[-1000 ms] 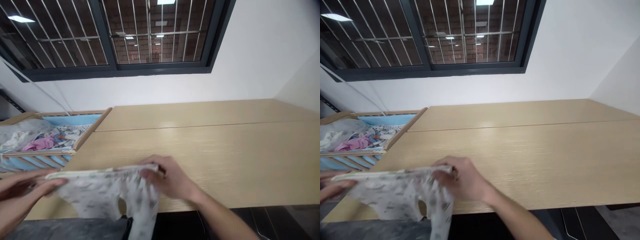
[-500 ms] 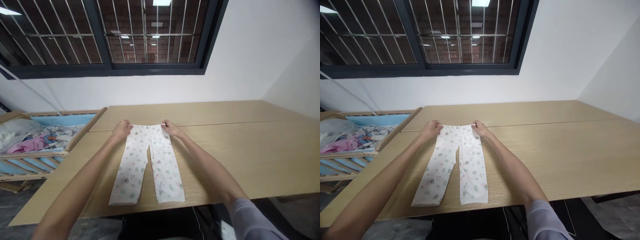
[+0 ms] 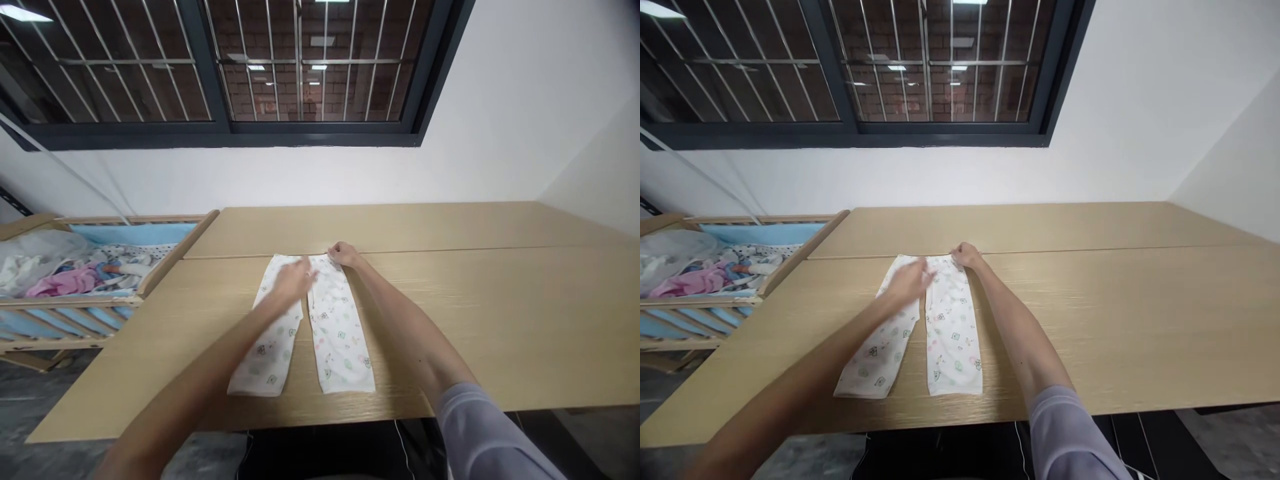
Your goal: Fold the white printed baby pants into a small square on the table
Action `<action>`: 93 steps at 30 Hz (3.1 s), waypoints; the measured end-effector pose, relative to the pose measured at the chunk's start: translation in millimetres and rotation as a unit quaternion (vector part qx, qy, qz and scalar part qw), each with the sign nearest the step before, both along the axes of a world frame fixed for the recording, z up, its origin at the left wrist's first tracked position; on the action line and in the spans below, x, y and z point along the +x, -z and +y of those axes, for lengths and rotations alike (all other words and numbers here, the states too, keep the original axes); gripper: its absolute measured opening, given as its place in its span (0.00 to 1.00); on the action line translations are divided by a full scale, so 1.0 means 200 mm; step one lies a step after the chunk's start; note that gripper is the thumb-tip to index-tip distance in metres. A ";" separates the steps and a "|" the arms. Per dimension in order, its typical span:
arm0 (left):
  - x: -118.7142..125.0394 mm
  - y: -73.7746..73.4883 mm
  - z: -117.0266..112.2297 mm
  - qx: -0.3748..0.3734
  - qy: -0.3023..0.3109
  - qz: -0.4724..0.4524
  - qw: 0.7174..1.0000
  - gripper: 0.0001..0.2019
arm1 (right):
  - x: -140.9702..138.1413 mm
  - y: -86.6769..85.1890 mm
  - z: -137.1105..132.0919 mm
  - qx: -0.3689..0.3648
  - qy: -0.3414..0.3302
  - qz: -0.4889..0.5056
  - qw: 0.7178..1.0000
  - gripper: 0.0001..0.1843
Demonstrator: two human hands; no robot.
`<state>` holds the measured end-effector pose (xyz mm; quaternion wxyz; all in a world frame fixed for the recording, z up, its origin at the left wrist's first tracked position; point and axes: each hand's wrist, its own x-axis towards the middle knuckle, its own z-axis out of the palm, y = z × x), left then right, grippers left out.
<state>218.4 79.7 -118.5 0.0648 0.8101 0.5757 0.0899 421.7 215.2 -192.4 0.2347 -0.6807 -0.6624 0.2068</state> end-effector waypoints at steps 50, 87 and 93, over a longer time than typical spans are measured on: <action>-0.55 0.36 -1.07 0.295 -0.049 -0.051 0.953 0.10 | -0.93 -0.28 -0.40 0.136 -0.353 -0.028 0.925 0.25; -0.60 0.47 -1.04 0.276 0.048 -0.047 0.959 0.20 | -0.67 -0.16 -0.73 0.139 -0.456 -0.083 0.875 0.25; -0.73 0.45 -1.00 0.235 0.162 -0.024 0.958 0.23 | -0.48 -0.09 -1.32 0.183 -0.566 -0.119 0.795 0.33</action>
